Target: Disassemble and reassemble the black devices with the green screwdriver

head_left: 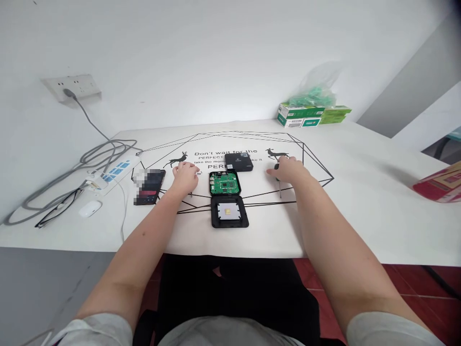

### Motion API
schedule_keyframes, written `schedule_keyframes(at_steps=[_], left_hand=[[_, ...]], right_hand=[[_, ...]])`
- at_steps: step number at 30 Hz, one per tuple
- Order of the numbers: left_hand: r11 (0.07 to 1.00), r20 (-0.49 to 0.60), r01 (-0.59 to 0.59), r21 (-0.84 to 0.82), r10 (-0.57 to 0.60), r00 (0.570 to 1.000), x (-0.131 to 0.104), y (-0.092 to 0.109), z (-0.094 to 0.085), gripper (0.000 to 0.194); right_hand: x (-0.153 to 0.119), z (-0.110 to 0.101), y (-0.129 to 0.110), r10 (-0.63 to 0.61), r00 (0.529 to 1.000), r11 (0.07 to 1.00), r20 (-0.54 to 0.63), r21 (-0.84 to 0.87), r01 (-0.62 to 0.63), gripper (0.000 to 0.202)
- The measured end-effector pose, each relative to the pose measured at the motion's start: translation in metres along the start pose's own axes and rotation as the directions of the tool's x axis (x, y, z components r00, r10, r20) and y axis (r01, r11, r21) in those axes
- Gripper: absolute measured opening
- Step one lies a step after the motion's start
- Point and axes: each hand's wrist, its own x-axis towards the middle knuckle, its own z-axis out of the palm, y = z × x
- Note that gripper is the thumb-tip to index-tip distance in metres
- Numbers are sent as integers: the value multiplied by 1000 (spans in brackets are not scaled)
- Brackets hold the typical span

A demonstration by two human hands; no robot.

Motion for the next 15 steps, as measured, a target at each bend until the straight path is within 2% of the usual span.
schedule_keyframes(at_steps=[3,5,9,11,12,15], left_hand=[[1000,-5,4,-4,-4,1000,2,0,3,41],[1000,-15,0,-25,-1,1000,2,0,4,42],[997,-27,4,-73,-6,1000,2,0,5,43],[995,-29,30,-90,-32,999,3,1,4,43],[994,-29,45,-101,-49,998,3,2,3,43],[986,-33,89,-140,-95,995,4,4,2,42]], right_hand=[[6,2,8,43,999,995,15,93,-45,42],[6,2,6,56,998,982,31,178,-60,39],[-2,5,-12,-4,996,903,90,429,-35,17],[-10,10,-27,-68,994,842,89,539,10,18],[-15,14,-35,-103,991,798,87,602,30,21],[-35,29,-59,-210,971,521,119,853,8,36]])
